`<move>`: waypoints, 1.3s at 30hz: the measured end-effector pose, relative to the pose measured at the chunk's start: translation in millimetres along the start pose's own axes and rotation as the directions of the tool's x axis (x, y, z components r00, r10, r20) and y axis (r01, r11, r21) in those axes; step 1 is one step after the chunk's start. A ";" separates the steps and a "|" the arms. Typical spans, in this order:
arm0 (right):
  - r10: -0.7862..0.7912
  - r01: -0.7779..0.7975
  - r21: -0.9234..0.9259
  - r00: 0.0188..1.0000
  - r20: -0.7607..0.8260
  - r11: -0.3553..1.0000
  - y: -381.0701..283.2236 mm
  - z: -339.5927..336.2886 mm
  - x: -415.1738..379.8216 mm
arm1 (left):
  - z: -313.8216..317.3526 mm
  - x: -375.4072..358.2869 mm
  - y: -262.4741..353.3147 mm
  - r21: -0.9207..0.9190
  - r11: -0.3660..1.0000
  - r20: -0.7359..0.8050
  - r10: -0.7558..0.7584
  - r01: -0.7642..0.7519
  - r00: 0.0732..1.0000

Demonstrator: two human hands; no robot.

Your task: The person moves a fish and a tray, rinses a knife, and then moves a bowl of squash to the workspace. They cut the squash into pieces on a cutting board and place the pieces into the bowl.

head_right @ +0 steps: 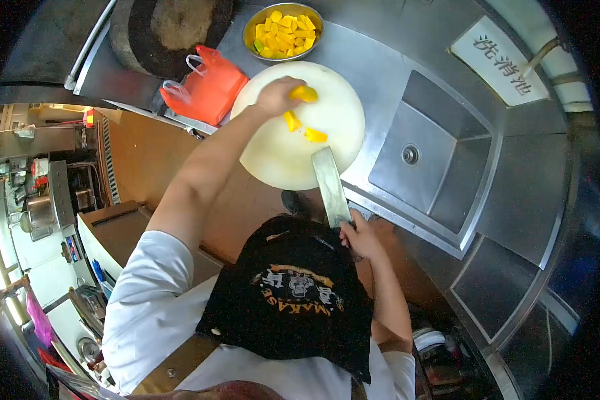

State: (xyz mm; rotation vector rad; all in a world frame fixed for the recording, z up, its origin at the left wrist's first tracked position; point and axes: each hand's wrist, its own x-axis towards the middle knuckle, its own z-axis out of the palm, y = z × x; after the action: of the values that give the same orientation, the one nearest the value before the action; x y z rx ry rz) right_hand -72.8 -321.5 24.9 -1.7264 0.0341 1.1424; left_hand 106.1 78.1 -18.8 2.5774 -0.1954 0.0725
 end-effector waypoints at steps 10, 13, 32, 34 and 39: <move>-0.432 0.179 -0.725 0.884 -0.178 0.665 -84.7 44.4 57.9 | 22.2 -150.1 76.6 0.069 0.869 -0.201 -0.469 0.490 0.860; -0.589 0.274 -0.812 0.801 -0.103 0.515 -143.4 69.7 93.6 | 24.8 -166.9 78.3 -0.216 0.880 -0.407 -0.475 0.423 0.780; -0.312 0.129 -0.923 0.950 0.010 0.362 -167.4 108.8 132.9 | 18.4 -212.6 54.7 -0.472 0.848 -0.469 -0.473 0.242 0.746; -0.258 0.095 -0.927 0.966 -0.002 0.364 -175.2 111.5 132.9 | 24.8 -199.2 58.8 -0.441 0.876 -0.451 -0.405 0.196 0.796; -0.284 0.151 -0.919 0.958 0.045 0.364 -148.7 108.1 157.7 | 23.5 -174.0 62.4 -0.245 0.928 -0.438 -0.364 0.280 0.822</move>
State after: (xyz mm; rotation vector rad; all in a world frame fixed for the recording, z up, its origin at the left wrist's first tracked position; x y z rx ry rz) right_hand 16.8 -96.6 19.0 -2.6804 -0.9290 0.8554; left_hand -75.2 34.9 -22.1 2.2978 0.4066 0.5359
